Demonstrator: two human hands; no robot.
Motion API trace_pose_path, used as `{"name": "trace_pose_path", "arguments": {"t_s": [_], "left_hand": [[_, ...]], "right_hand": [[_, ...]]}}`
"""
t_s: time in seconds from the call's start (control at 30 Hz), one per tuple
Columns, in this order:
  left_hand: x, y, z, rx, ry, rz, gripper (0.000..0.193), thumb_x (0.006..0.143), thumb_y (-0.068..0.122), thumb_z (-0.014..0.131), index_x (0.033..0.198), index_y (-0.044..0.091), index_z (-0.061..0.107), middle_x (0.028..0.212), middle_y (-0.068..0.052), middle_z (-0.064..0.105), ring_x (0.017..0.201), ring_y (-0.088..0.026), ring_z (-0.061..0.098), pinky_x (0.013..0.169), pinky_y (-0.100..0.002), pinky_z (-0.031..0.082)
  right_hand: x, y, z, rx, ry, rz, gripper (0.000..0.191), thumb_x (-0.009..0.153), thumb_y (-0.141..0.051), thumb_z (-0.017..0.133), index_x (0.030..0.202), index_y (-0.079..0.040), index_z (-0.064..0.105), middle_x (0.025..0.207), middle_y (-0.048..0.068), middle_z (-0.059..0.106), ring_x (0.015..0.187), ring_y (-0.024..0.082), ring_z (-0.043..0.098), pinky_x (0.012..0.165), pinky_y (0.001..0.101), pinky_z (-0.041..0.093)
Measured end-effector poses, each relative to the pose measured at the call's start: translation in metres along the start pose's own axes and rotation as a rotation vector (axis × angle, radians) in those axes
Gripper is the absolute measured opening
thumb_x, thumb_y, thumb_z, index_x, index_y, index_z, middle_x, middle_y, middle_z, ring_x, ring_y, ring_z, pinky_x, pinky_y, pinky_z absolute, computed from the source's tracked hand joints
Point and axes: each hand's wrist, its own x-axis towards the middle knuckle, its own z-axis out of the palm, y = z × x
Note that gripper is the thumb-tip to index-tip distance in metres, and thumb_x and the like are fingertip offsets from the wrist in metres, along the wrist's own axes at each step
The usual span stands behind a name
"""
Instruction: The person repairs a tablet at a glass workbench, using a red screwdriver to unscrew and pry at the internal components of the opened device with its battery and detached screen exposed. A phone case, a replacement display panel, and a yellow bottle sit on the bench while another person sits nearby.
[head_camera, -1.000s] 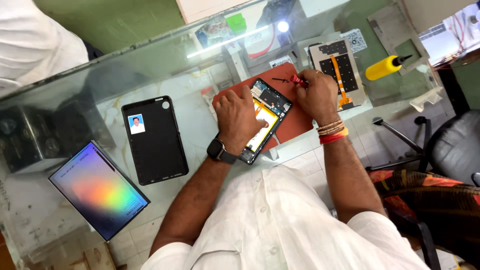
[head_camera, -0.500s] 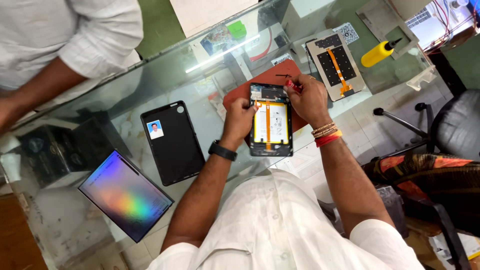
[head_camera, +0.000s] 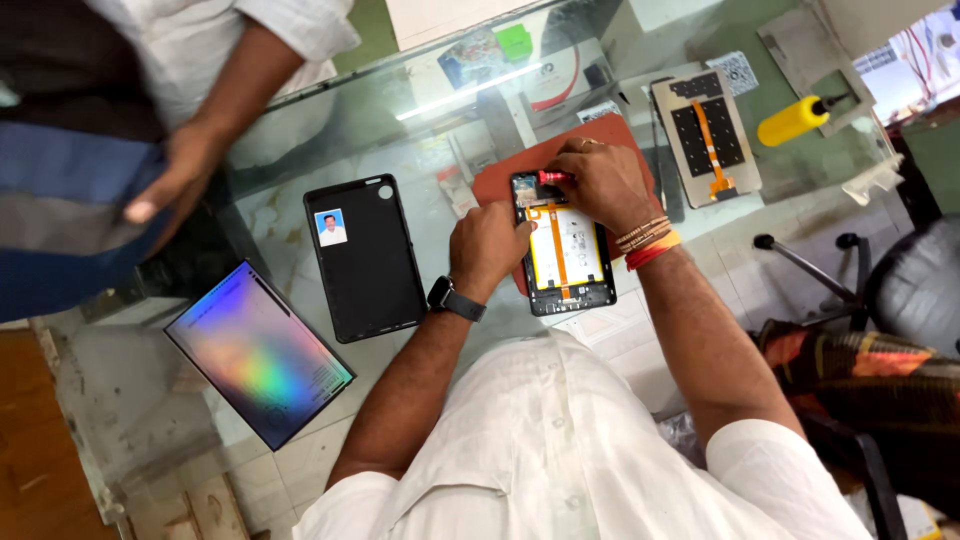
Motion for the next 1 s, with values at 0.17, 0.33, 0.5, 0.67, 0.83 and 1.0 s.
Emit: {"name": "trace_pose_path", "arguments": {"t_s": [0.17, 0.33, 0.5, 0.67, 0.83, 1.0], "left_hand": [[0.021, -0.006, 0.002, -0.028, 0.124, 0.071, 0.024, 0.086, 0.027, 0.077, 0.089, 0.006, 0.066, 0.084, -0.016, 0.073, 0.081, -0.041, 0.071, 0.070, -0.053, 0.055], [0.047, -0.011, 0.013, -0.083, 0.299, 0.271, 0.013, 0.087, 0.013, 0.074, 0.088, 0.004, 0.065, 0.091, -0.013, 0.071, 0.092, -0.037, 0.067, 0.078, -0.049, 0.053], [0.066, -0.014, 0.020, -0.126, 0.352, 0.402, 0.014, 0.086, 0.006, 0.073, 0.099, 0.005, 0.068, 0.098, -0.011, 0.073, 0.100, -0.034, 0.065, 0.087, -0.046, 0.053], [0.083, -0.011, 0.024, -0.185, 0.313, 0.480, 0.024, 0.083, 0.001, 0.073, 0.107, 0.004, 0.068, 0.100, -0.011, 0.073, 0.102, -0.034, 0.066, 0.088, -0.046, 0.053], [0.099, -0.004, 0.032, -0.157, 0.246, 0.434, 0.028, 0.081, 0.001, 0.074, 0.107, 0.004, 0.067, 0.095, -0.013, 0.072, 0.098, -0.035, 0.065, 0.085, -0.048, 0.052], [0.104, -0.003, 0.039, -0.131, 0.273, 0.460, 0.023, 0.085, 0.002, 0.072, 0.106, 0.007, 0.066, 0.093, -0.008, 0.073, 0.094, -0.032, 0.065, 0.088, -0.048, 0.049]], "right_hand": [[0.010, 0.015, 0.001, -0.041, -0.022, -0.081, 0.014, 0.083, -0.014, 0.076, 0.096, -0.015, 0.080, 0.099, 0.003, 0.074, 0.084, 0.025, 0.072, 0.067, 0.0394, 0.055], [0.015, 0.032, 0.004, -0.104, -0.022, -0.166, 0.015, 0.081, -0.014, 0.076, 0.096, -0.014, 0.078, 0.097, 0.002, 0.072, 0.084, 0.024, 0.072, 0.064, 0.0390, 0.054], [0.014, 0.040, 0.006, -0.183, -0.027, -0.235, 0.015, 0.083, -0.020, 0.076, 0.095, -0.011, 0.075, 0.094, 0.004, 0.070, 0.077, 0.024, 0.071, 0.060, 0.0386, 0.053], [0.019, 0.045, 0.009, -0.241, 0.058, -0.381, 0.013, 0.083, -0.017, 0.073, 0.090, -0.007, 0.070, 0.088, 0.005, 0.065, 0.073, 0.024, 0.067, 0.064, 0.0384, 0.054], [0.027, 0.053, 0.012, -0.249, 0.048, -0.398, 0.017, 0.082, -0.016, 0.071, 0.095, -0.005, 0.070, 0.087, 0.005, 0.063, 0.071, 0.023, 0.065, 0.063, 0.0379, 0.053], [0.031, 0.057, 0.014, -0.240, 0.035, -0.384, 0.019, 0.085, -0.015, 0.069, 0.101, -0.005, 0.069, 0.090, 0.005, 0.062, 0.071, 0.023, 0.065, 0.065, 0.0377, 0.053]]}}
